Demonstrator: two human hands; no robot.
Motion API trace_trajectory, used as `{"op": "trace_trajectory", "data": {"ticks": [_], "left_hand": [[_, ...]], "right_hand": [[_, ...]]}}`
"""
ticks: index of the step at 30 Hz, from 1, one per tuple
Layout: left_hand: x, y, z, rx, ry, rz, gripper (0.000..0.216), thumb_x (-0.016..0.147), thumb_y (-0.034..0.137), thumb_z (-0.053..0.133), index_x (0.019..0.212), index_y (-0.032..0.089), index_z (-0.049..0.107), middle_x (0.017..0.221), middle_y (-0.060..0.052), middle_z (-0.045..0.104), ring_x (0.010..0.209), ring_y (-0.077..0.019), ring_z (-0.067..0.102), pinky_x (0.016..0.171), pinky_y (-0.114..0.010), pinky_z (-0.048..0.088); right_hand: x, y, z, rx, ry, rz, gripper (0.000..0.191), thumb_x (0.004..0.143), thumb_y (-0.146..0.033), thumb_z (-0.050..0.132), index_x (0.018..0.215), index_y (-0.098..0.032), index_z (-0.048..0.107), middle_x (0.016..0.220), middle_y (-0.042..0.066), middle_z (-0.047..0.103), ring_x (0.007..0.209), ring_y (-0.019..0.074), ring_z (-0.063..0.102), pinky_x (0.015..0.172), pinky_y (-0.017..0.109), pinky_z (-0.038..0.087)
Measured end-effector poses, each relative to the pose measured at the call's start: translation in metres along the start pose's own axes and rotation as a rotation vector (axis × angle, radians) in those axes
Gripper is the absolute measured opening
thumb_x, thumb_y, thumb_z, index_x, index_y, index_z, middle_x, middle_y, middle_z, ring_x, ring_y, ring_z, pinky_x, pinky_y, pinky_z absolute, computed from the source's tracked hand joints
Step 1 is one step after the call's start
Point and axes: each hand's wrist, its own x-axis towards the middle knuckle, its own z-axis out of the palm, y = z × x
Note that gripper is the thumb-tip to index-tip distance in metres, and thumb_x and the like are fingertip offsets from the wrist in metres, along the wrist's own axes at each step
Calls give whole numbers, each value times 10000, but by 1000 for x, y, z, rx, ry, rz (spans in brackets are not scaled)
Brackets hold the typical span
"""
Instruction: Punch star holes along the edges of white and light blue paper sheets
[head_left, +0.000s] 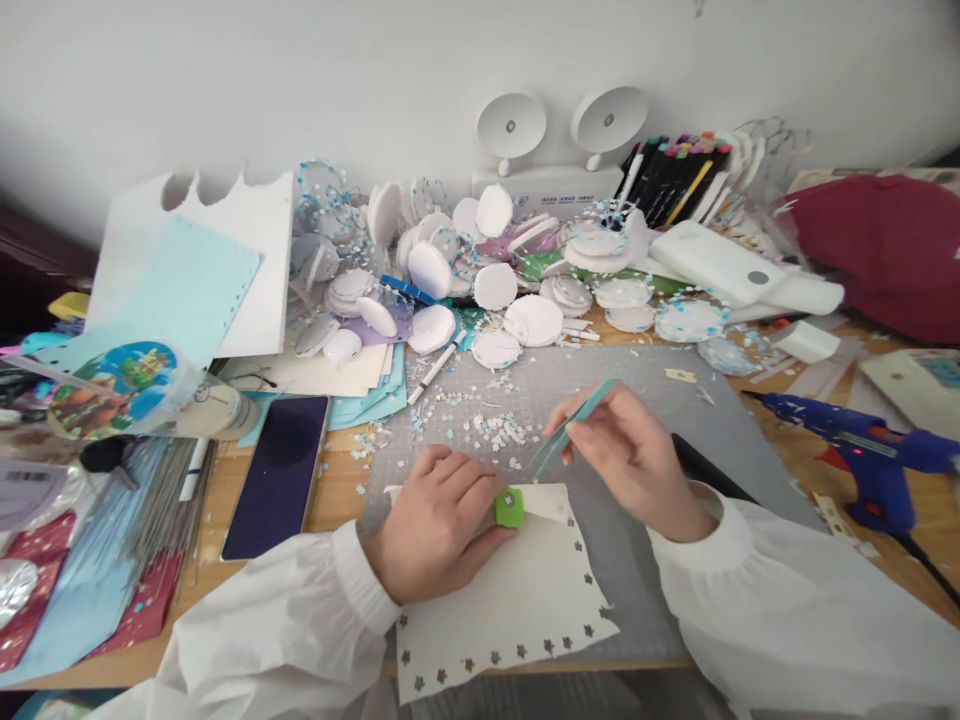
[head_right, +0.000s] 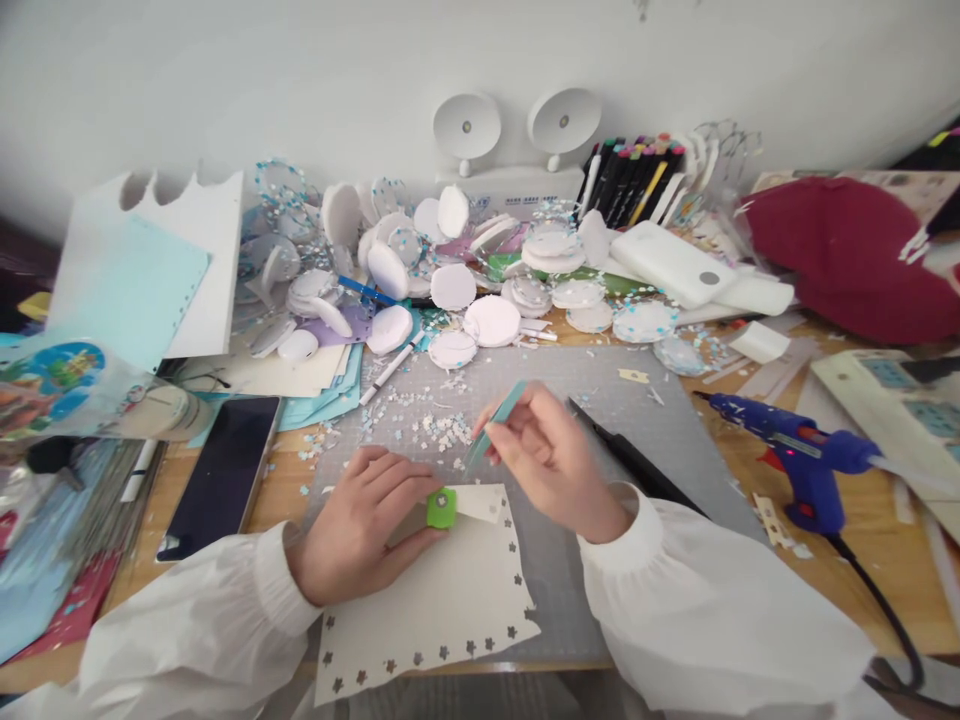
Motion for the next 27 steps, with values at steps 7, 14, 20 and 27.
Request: {"op": "trace_trajectory", "data": {"ticks": [7, 14, 20, 27], "left_hand": [[1, 0, 0, -7, -5, 0, 226, 890, 318, 519, 1034, 145, 535, 912, -70, 652, 834, -211, 565, 804, -396, 342], [1, 0, 0, 0, 10, 31, 215, 889, 278, 514, 1053, 139, 521, 944, -74, 656, 857, -208, 572, 829, -407, 346], [0, -1, 2, 25, 34, 56, 214, 888, 288, 517, 1044, 141, 529, 922, -75, 661, 851, -207, 577, 833, -405, 357], [0, 0, 5, 74, 92, 70, 218, 893, 325, 531, 1008, 141, 551, 868, -67, 667, 806, -196, 586, 831, -405, 384]], "right_hand": [[-15, 2, 8, 52, -100, -85, 111, 893, -152, 498, 971, -231, 511, 901, 24, 607, 694, 112, 595, 584, 228, 523], [-14, 0, 11, -65, -226, -88, 143, 879, -121, 486, 966, -233, 486, 905, 22, 580, 803, 134, 603, 666, 246, 526], [-11, 1, 6, -169, -222, -107, 157, 829, -106, 556, 920, -220, 500, 855, 10, 572, 776, 131, 588, 694, 254, 506], [-13, 3, 9, -148, -183, -64, 125, 840, -123, 550, 909, -218, 507, 845, 15, 564, 717, 125, 578, 646, 245, 512]]}}
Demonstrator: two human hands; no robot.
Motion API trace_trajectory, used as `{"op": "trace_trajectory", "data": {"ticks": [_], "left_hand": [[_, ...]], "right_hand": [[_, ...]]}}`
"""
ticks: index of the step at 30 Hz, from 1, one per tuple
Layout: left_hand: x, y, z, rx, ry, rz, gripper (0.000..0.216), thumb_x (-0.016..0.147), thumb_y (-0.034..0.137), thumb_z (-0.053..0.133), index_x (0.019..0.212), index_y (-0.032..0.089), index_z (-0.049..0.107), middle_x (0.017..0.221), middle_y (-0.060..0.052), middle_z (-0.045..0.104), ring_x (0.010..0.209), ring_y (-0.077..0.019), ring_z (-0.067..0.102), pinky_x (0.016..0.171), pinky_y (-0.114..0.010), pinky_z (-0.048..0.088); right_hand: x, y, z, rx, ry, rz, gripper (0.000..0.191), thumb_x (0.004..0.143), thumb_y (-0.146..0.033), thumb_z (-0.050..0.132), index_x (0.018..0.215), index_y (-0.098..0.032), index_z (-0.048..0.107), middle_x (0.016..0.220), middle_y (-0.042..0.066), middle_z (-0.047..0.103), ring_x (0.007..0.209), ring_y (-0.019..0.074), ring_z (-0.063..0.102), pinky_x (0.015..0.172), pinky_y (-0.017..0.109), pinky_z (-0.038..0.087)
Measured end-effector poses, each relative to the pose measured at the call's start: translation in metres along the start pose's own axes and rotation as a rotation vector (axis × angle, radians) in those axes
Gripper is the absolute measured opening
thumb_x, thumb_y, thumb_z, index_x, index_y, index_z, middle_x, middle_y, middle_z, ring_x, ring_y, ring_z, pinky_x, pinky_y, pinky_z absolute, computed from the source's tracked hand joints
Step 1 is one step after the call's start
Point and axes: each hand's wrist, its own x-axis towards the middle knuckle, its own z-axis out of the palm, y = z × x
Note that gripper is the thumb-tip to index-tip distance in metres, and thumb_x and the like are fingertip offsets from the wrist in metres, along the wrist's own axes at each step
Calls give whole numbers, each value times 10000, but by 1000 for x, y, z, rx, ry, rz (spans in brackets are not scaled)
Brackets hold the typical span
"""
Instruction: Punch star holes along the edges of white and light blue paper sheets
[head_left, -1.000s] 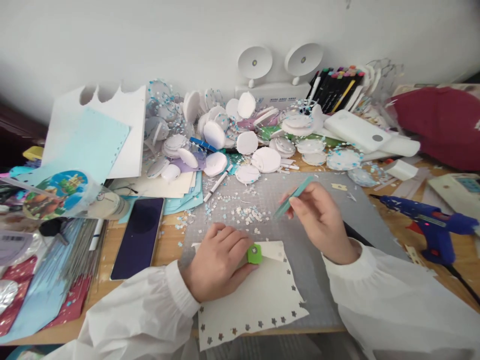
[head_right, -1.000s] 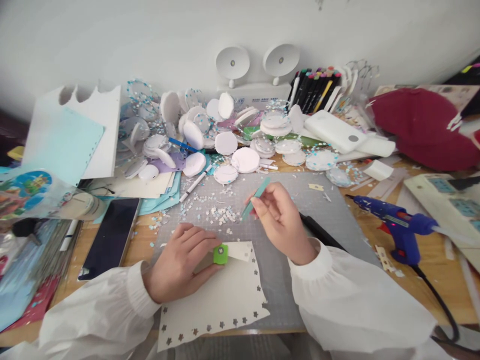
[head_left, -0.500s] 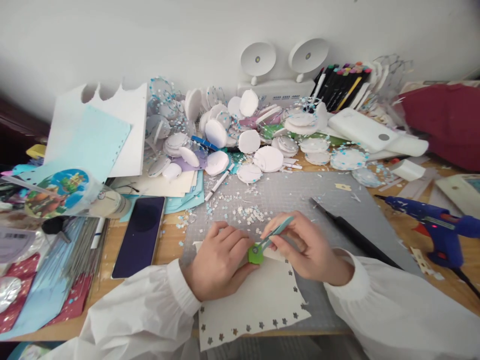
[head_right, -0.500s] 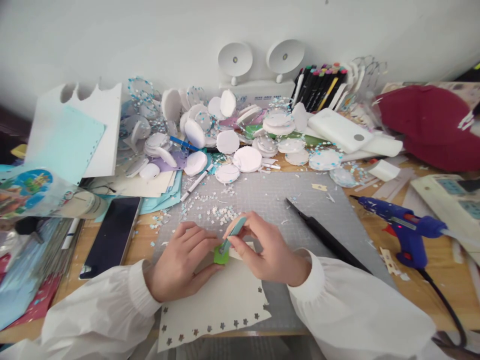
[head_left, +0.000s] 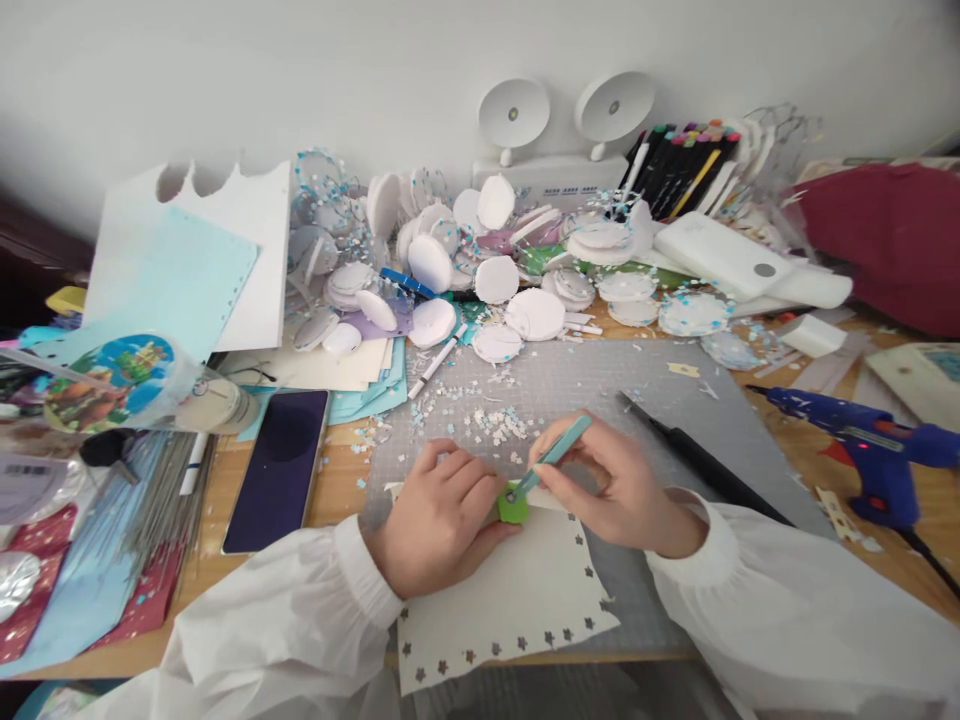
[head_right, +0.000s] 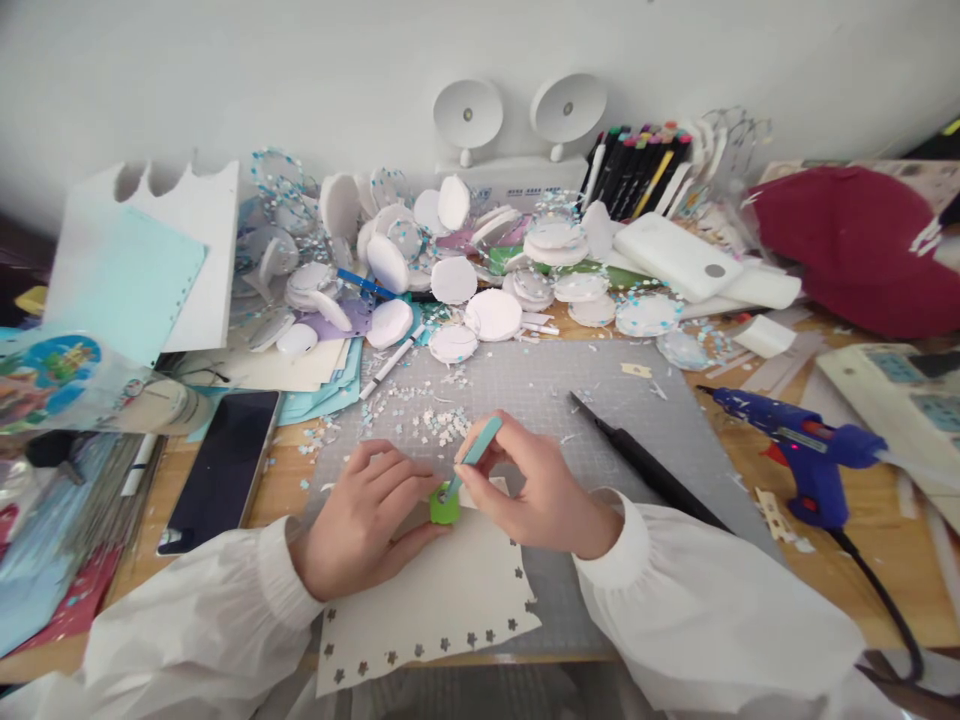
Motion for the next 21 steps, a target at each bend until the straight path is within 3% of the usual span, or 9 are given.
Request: {"op": "trace_trajectory", "data": {"ticks": [7, 12, 21], "left_hand": [[1, 2, 1, 51, 46, 30, 212, 877, 314, 569, 970, 124, 565, 808, -45, 661, 755, -183, 584, 818, -394, 399], [1, 2, 1, 65, 62, 35, 205, 880, 315, 564, 961, 127, 569, 821, -50, 669, 758, -182, 593, 815, -392, 410], [1, 3, 0, 57, 40, 17, 199, 885, 310, 554, 979, 135, 572, 827, -58, 676, 774, -190, 604, 819, -393, 413]], "right_hand": [[-1, -1, 1, -69, 38, -36, 152, 845, -108, 537, 922, -231, 495, 846, 8, 571, 747, 126, 576, 669, 242, 488], [-1, -2, 1, -77, -5, -13, 127, 852, -122, 533, 910, -229, 498, 847, 12, 565, 757, 132, 570, 675, 248, 487], [1, 2, 7, 113, 35, 161, 49, 890, -212, 514, 865, -232, 478, 787, -7, 537, 630, 108, 552, 579, 236, 485]]}}
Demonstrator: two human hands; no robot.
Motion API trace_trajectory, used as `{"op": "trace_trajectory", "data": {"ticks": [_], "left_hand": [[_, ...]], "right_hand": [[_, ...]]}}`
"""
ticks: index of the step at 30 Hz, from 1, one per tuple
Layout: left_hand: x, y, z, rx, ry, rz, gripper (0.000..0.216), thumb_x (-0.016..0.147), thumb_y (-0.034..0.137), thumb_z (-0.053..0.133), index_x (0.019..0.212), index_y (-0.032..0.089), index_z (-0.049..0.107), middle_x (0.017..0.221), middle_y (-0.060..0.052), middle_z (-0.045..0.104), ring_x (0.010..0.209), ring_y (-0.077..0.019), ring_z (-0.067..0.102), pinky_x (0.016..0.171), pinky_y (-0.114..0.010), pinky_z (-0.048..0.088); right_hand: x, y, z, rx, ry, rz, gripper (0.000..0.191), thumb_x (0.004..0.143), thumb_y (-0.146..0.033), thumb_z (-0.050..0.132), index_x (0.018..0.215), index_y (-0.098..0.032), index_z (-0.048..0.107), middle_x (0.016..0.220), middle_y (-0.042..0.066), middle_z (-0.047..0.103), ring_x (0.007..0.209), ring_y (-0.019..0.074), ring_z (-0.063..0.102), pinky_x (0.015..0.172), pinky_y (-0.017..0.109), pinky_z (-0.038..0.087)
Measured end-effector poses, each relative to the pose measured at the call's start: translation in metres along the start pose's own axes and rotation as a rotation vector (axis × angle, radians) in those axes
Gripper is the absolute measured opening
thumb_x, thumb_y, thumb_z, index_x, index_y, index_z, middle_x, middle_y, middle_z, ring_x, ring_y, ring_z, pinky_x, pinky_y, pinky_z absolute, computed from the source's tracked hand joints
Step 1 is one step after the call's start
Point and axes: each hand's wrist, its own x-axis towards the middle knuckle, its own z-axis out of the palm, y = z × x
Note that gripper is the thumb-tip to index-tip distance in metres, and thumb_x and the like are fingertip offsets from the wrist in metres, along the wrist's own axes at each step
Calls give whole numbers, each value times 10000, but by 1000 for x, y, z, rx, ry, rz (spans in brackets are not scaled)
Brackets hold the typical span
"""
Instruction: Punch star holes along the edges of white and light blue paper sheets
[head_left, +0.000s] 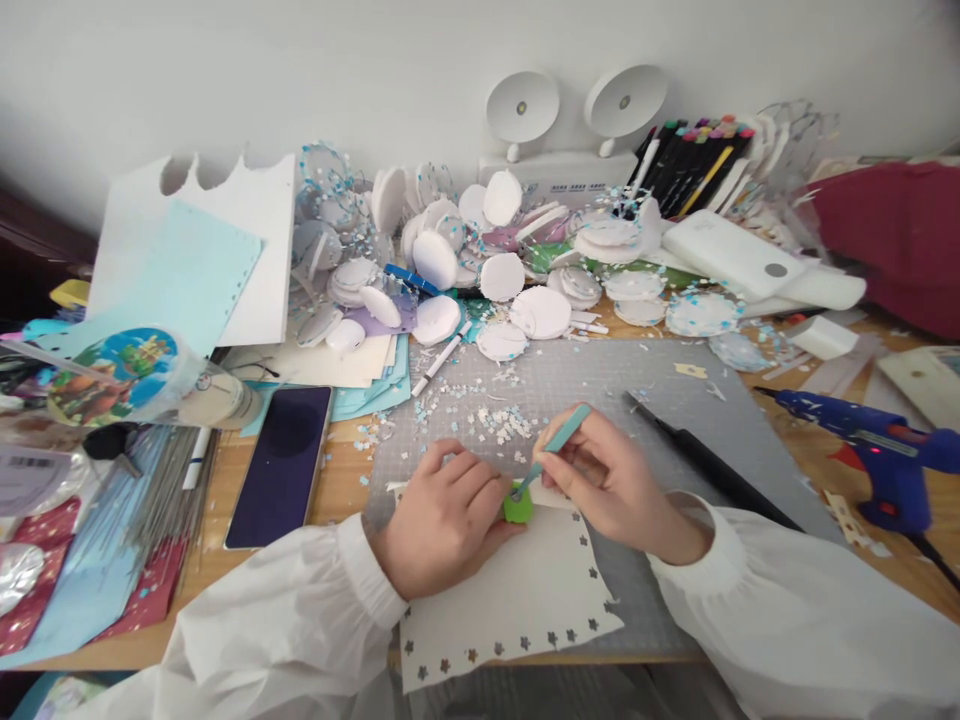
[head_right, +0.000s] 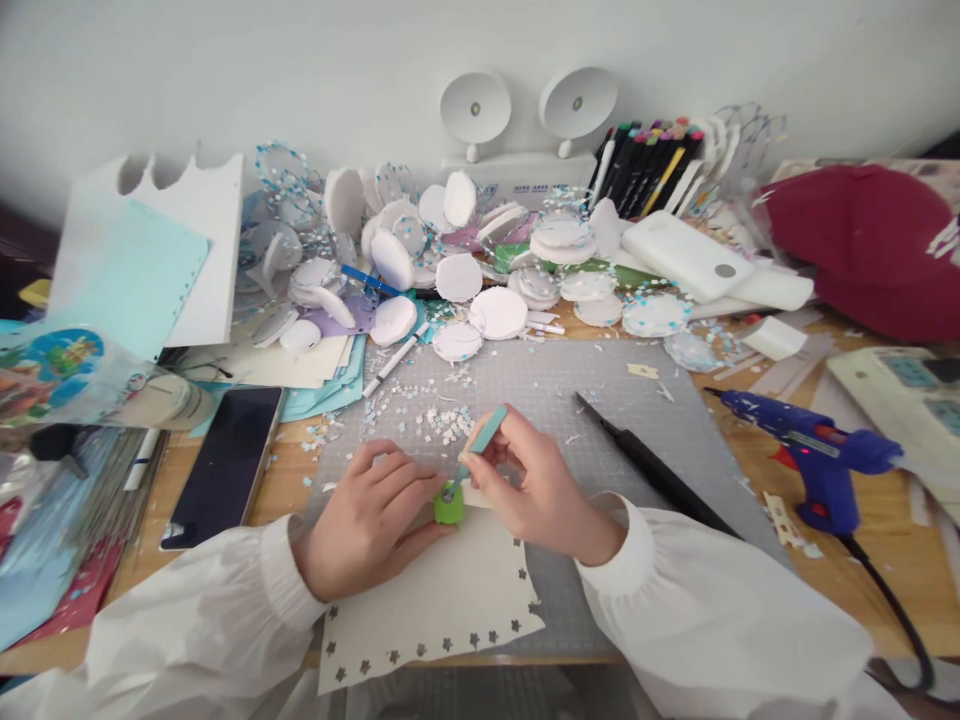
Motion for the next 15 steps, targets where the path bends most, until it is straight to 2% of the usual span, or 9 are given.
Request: {"op": "trace_trajectory", "data": {"ticks": [7, 10, 15], "left_hand": [[-1, -1, 0, -5, -4, 6, 202, 889, 307, 544, 1003, 143, 567, 855, -66, 680, 778, -193, 602, 822, -399, 412], [0, -1, 0, 2, 10, 11, 213, 886, 309, 553, 1002, 131, 568, 860, -65, 681, 780, -190, 600, 825, -399, 411], [0, -1, 0, 8, 2, 10, 216, 873, 307, 574, 981, 120, 572, 838, -57, 676, 780, -188, 599, 819, -392, 413]], "right_hand": [[7, -2, -1, 184, 106, 124, 108, 871, -266, 562, 829, -220, 474, 641, -41, 532, 516, 87, 550, 446, 186, 453], [7, -1, -5, 159, 93, 78, 86, 877, -256, 555, 850, -219, 482, 683, -27, 545, 542, 88, 560, 459, 187, 463], [3, 1, -7, 17, 1, -32, 50, 876, -219, 551, 895, -216, 505, 817, 12, 548, 639, 100, 565, 567, 219, 499]]}}
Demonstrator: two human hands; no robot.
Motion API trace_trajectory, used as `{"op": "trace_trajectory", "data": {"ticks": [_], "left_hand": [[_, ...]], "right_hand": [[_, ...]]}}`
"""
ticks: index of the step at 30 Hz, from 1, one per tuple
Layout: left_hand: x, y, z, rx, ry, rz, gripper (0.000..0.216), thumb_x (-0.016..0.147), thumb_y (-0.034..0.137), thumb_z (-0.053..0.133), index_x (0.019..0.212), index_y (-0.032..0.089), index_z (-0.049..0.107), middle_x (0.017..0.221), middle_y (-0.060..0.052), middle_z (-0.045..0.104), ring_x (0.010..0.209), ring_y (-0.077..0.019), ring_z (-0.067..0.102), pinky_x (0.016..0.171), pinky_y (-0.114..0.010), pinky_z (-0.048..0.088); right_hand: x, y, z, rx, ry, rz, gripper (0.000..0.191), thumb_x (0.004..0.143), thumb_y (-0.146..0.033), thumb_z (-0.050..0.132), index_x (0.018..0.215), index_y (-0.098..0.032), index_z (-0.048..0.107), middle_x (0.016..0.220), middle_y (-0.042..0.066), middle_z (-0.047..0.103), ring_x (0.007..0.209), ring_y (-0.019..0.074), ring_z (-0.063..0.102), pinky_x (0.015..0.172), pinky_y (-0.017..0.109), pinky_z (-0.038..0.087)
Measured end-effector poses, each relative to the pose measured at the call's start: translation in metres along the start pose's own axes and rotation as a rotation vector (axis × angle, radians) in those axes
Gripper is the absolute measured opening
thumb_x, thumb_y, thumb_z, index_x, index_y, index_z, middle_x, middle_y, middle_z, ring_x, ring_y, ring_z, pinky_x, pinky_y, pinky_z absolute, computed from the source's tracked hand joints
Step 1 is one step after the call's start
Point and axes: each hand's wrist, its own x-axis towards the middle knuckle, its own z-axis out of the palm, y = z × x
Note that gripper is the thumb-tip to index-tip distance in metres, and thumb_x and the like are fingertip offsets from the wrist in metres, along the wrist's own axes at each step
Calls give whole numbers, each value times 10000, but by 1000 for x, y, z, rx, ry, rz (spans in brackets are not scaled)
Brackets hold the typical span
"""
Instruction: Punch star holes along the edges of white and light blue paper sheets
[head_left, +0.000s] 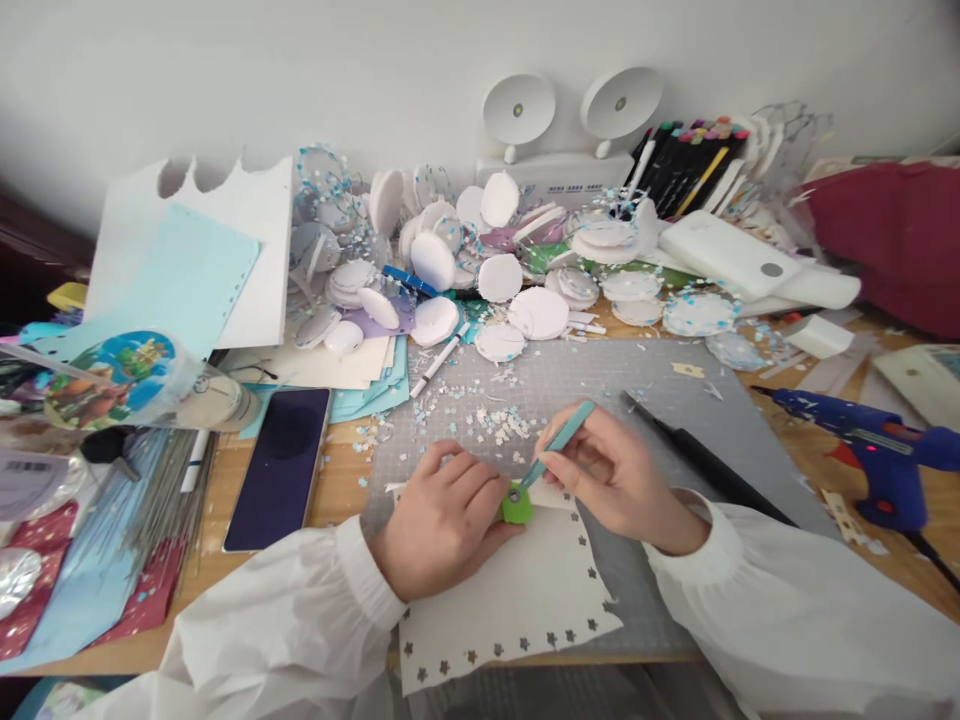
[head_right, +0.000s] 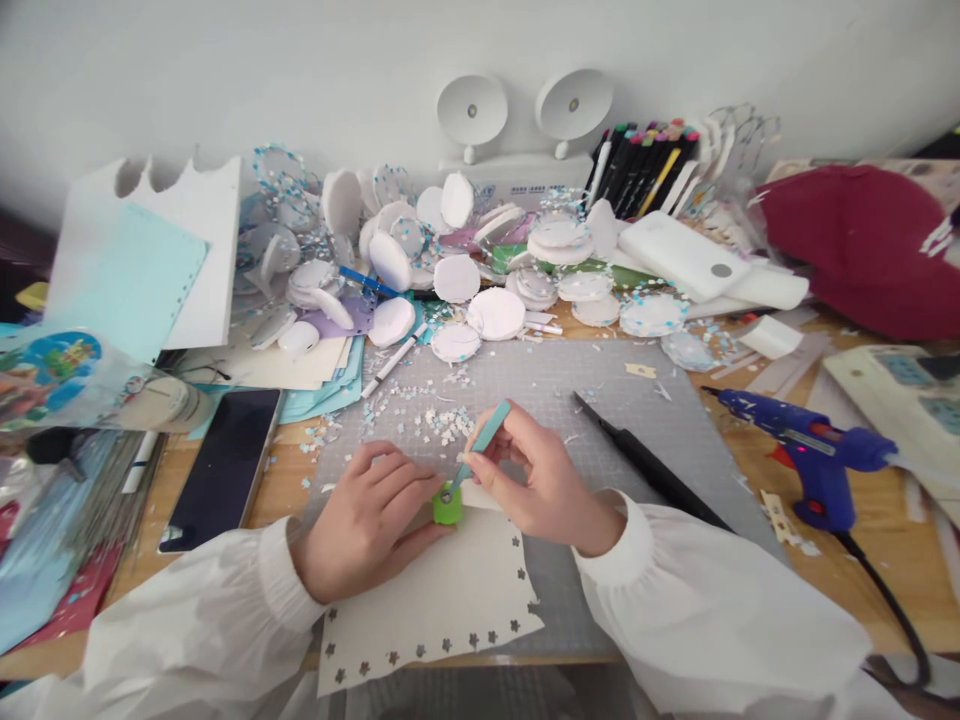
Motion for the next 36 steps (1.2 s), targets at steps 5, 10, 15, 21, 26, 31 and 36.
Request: {"op": "trace_trajectory", "data": {"ticks": [5, 10, 15, 21, 26, 31, 36], "left_hand": [[0, 0, 0, 6, -8, 1, 207, 874, 310, 567, 974, 128, 569, 824, -54, 667, 767, -189, 597, 820, -396, 415], [0, 0, -1, 5, -11, 2, 201, 872, 305, 570, 971, 130, 570, 831, -57, 668, 771, -190, 595, 816, -395, 417], [0, 0, 0, 22, -9, 5, 207, 877, 307, 565, 979, 127, 573, 836, -57, 674, 783, -193, 600, 821, -401, 419], [0, -1, 0, 10, 2, 9, 220, 874, 312, 574, 985, 123, 573, 846, -57, 678, 779, -194, 608, 821, -400, 417], [0, 0, -1, 8, -1, 6, 220, 874, 304, 572, 989, 117, 576, 869, -69, 680, 797, -199, 614, 822, -404, 415], [0, 0, -1, 7, -18, 6, 229, 879, 300, 564, 1010, 112, 568, 894, -74, 677, 814, -207, 615, 826, -408, 408], [0, -2, -1, 12, -54, 1, 244, 893, 293, 526, 1064, 120, 540, 917, -76, 673, 815, -210, 611, 831, -411, 403]], "right_hand": [[-1, -2, 2, -55, -48, 0, 45, 871, -235, 549, 897, -218, 516, 821, 16, 543, 678, 121, 564, 601, 239, 509], [3, -3, 7, 11, 1, 139, 89, 885, -303, 528, 858, -223, 498, 696, -7, 553, 571, 116, 558, 526, 242, 491], [8, -2, 11, 128, 63, 279, 199, 827, -366, 595, 805, -204, 481, 621, -31, 548, 508, 101, 539, 459, 219, 451], [9, 1, 9, 237, 60, 322, 238, 807, -394, 612, 799, -184, 500, 597, -38, 536, 511, 95, 533, 470, 219, 446], [11, 11, 2, 195, 265, 190, 189, 850, -371, 586, 872, -199, 512, 718, -7, 576, 596, 115, 581, 556, 258, 514], [15, 13, -1, 147, 348, 62, 190, 865, -378, 573, 919, -242, 453, 918, 33, 569, 720, 148, 645, 661, 336, 588], [15, 13, 0, 135, 256, 34, 201, 910, -398, 488, 967, -239, 380, 979, 43, 577, 841, 160, 669, 696, 351, 613]]}}
